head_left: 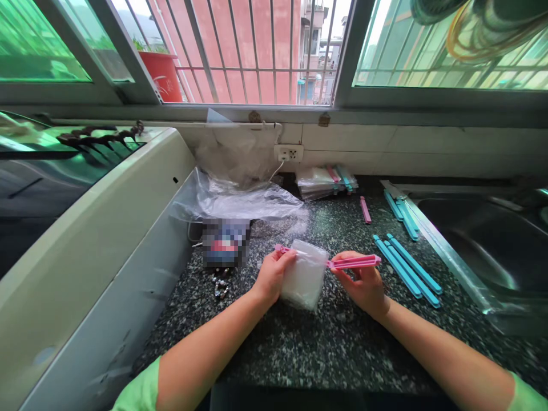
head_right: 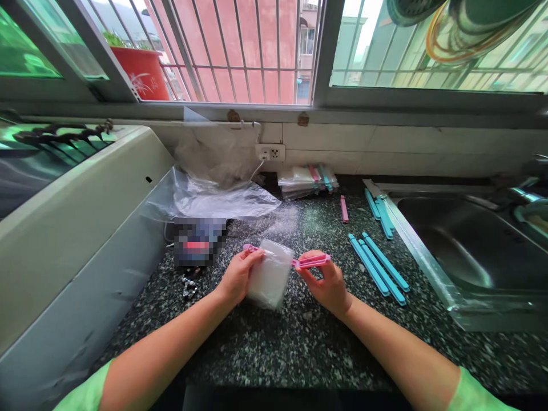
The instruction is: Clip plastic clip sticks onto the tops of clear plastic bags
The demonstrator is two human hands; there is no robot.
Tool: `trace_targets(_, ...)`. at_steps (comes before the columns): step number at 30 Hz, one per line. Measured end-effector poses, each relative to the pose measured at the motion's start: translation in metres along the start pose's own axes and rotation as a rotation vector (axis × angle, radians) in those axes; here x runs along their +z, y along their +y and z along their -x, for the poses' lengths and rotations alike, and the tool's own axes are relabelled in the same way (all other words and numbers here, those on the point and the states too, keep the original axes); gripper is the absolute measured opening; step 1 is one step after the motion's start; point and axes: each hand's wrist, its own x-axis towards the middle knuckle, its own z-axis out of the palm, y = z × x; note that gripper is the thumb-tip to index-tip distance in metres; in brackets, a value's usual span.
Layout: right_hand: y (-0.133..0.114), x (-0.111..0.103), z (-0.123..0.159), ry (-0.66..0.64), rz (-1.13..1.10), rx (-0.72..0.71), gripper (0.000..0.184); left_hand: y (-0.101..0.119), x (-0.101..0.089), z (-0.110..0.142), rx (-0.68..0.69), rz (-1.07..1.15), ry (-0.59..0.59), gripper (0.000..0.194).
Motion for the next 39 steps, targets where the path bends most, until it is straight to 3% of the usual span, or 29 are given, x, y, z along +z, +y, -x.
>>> trace_targets(7, -0.0008, -0.0034, -0.0037, -0.019, 0.071, -0.186, 0.025, 0.0001, 0.0006, 0.0001, 0.025, -0.013, 0.025, 0.034)
trace_targets(16, -0.0014, -0.0071, -0.0054, -0.064, 0.131, -0.279, 0.038, 0.0005, 0.0017, 0.0020, 0.036, -0.046, 0.000, 0.035)
trace_targets(29, 0.0035, -0.0099, -0.0028, -0.107, 0.137, -0.322, 0.058, -0.0016, 0.0000, 0.0032, 0.056, -0.069, -0.016, 0.034)
trace_targets(39, 0.0017, -0.0075, -0.0047, -0.139, 0.194, -0.288, 0.046, -0.0048, -0.0015, 0.0018, 0.091, -0.119, -0.048, 0.035)
